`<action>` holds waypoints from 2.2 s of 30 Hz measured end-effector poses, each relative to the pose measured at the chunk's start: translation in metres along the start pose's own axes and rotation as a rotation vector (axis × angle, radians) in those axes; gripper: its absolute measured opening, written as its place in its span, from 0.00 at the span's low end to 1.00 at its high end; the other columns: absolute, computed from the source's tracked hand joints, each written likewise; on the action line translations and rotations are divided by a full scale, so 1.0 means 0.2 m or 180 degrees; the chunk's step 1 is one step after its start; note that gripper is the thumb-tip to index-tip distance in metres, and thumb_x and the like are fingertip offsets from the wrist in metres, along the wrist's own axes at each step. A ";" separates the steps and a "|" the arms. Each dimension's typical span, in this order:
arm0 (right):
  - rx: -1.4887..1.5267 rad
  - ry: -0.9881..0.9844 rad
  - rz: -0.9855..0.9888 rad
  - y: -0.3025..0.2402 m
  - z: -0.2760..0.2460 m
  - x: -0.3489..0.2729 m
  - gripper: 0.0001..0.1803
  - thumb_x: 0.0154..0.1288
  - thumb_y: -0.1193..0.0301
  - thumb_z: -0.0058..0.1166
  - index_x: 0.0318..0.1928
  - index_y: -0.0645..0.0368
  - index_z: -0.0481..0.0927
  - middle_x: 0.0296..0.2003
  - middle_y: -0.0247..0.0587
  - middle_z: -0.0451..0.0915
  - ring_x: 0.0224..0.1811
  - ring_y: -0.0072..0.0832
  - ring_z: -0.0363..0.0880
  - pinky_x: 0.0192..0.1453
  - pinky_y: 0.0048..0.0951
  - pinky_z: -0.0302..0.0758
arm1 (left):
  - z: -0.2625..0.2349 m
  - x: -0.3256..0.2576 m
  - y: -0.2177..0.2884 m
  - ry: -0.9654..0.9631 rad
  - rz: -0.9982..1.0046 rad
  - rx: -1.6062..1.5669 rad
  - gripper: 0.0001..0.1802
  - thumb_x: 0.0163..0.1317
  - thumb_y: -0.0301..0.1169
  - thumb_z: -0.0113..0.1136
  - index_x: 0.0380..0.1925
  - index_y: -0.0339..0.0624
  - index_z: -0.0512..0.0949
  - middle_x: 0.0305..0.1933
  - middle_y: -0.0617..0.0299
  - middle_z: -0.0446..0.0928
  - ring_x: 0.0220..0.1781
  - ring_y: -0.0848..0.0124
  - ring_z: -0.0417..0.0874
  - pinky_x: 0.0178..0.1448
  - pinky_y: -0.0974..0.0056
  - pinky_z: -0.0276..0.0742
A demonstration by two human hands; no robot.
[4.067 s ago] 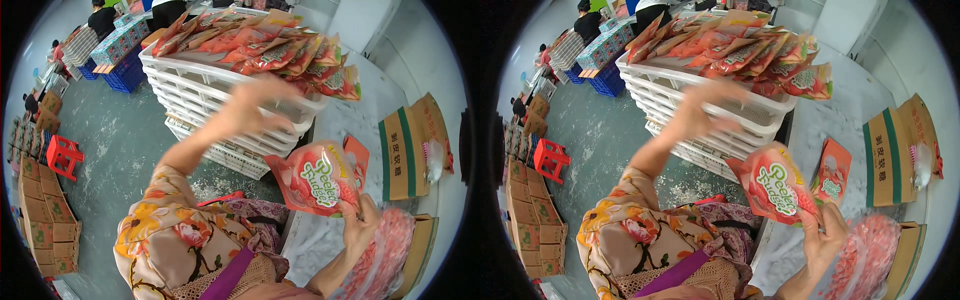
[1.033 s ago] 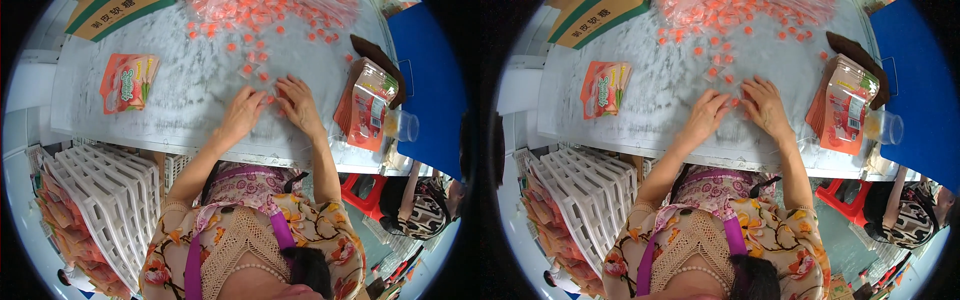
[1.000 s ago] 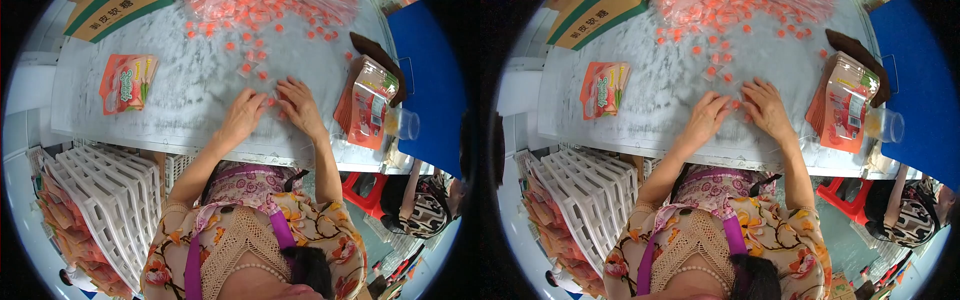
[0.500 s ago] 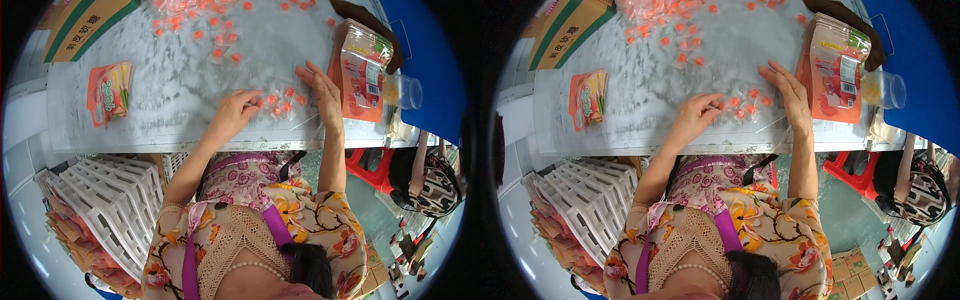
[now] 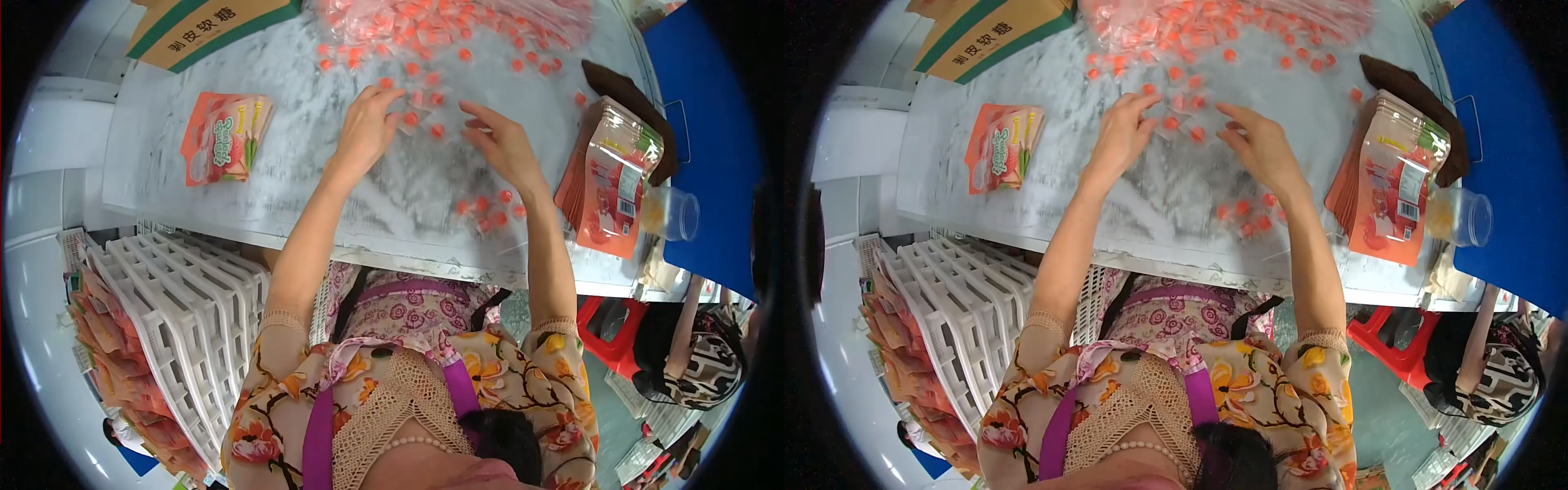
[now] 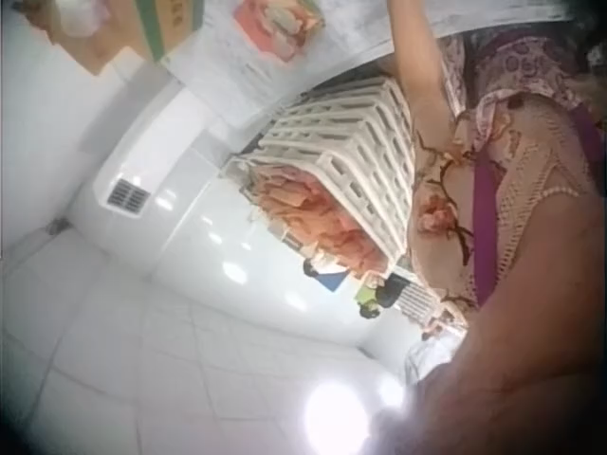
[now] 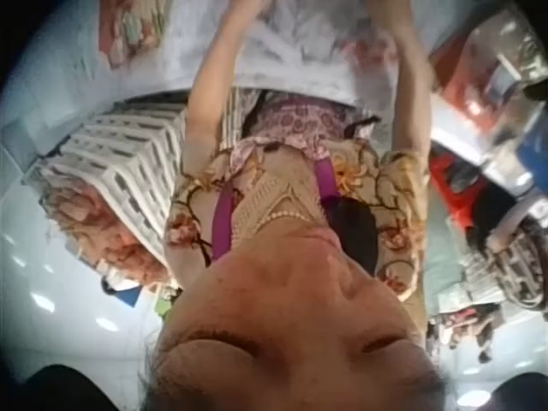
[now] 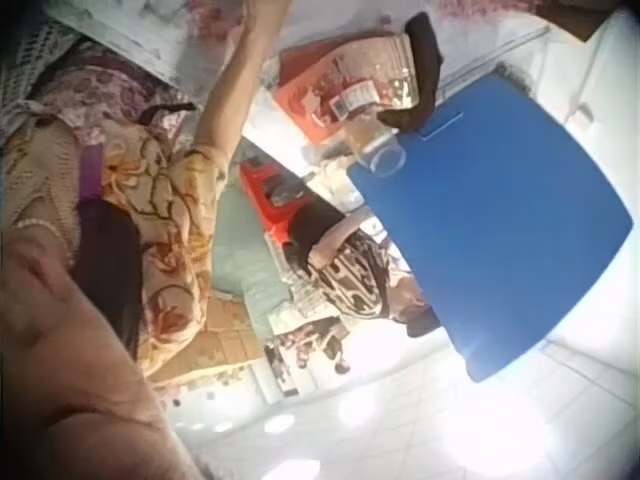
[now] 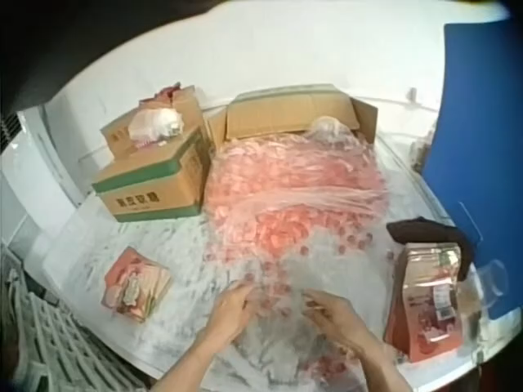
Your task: Packaging small pieces of fudge into retail bags at a workbench.
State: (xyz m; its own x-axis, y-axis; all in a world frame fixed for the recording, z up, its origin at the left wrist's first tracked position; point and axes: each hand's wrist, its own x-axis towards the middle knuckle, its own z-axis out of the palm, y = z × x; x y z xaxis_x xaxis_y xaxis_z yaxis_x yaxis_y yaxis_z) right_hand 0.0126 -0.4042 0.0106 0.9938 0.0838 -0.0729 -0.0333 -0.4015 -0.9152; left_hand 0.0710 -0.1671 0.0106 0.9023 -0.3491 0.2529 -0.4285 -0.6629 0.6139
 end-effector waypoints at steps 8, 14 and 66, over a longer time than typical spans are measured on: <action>-0.0948 0.0453 -0.1292 0.07 0.15 0.27 0.23 0.57 0.85 0.46 0.55 0.62 0.78 0.52 0.52 0.80 0.52 0.50 0.78 0.58 0.38 0.74 | -0.02 0.13 -0.16 -0.0234 0.0027 0.0226 0.18 0.57 0.21 0.58 0.49 0.40 0.80 0.49 0.48 0.78 0.49 0.52 0.81 0.54 0.56 0.75; -0.1371 0.0697 -0.1650 0.09 0.13 0.45 0.23 0.56 0.86 0.45 0.52 0.62 0.79 0.50 0.51 0.80 0.49 0.49 0.79 0.55 0.39 0.75 | -0.02 0.23 -0.22 -0.0172 0.0161 0.0542 0.14 0.59 0.22 0.56 0.46 0.39 0.82 0.46 0.50 0.80 0.49 0.52 0.80 0.55 0.55 0.75; -0.0888 -0.0691 -0.1142 -0.06 -0.05 0.25 0.21 0.56 0.84 0.51 0.51 0.59 0.81 0.45 0.53 0.81 0.46 0.48 0.80 0.53 0.38 0.77 | -0.24 0.03 -0.10 -0.0571 -0.0519 0.0152 0.27 0.51 0.29 0.69 0.53 0.36 0.77 0.48 0.45 0.75 0.50 0.51 0.77 0.55 0.54 0.75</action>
State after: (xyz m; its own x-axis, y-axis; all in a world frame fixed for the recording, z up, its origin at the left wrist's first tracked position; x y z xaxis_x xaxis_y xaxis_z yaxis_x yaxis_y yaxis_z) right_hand 0.0643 -0.4045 0.0228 0.8915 0.4371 0.1189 0.3654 -0.5387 -0.7591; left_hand 0.0874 -0.1246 0.0350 0.9388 -0.3441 0.0138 -0.2834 -0.7492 0.5986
